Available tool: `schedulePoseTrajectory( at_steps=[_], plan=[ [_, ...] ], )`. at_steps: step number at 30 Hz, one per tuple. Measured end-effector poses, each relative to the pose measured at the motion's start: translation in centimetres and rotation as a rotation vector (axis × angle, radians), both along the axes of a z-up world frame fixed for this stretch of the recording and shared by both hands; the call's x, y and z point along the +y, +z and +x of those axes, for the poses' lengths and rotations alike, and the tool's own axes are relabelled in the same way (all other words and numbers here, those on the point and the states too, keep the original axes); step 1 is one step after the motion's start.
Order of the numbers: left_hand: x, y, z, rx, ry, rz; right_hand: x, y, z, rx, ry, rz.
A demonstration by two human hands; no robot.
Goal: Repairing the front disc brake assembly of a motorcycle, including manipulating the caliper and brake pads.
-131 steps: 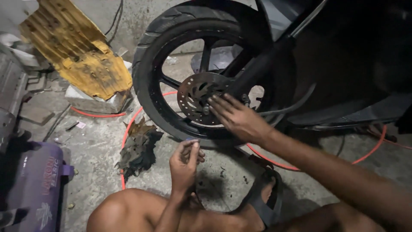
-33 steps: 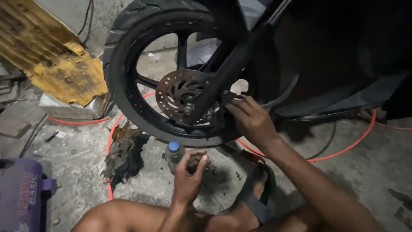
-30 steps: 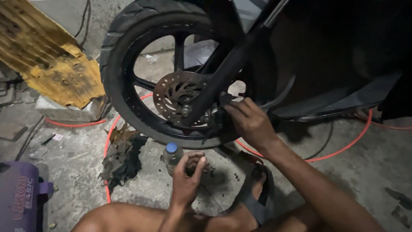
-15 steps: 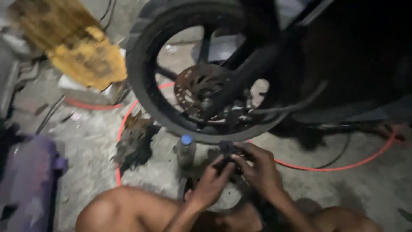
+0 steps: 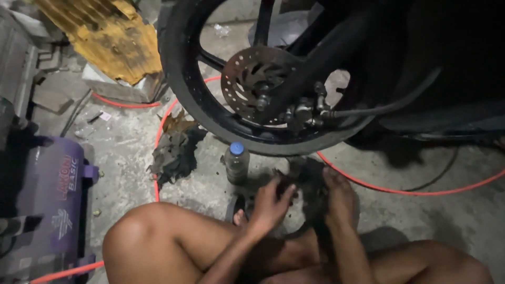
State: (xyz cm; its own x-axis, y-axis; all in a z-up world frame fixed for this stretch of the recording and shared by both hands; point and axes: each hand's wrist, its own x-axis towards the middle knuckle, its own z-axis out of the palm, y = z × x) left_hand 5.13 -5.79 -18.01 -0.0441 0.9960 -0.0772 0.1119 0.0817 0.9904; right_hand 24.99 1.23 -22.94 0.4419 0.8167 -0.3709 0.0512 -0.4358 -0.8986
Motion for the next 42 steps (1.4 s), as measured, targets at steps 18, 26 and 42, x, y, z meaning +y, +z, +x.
schedulePoseTrajectory(
  at_steps=[18,26,42],
  plan=[
    [0.9,0.5,-1.2,-0.037,0.094,0.017,7.1,-8.3,-5.5,-1.571,0.558,0.798],
    [1.7,1.1,-1.5,-0.179,0.112,-0.013,7.0,-3.9,-6.6,-1.531,0.341,0.743],
    [0.8,1.2,-0.7,-0.156,0.177,0.020,9.8,-4.0,-6.4,-0.595,0.363,0.593]
  ],
)
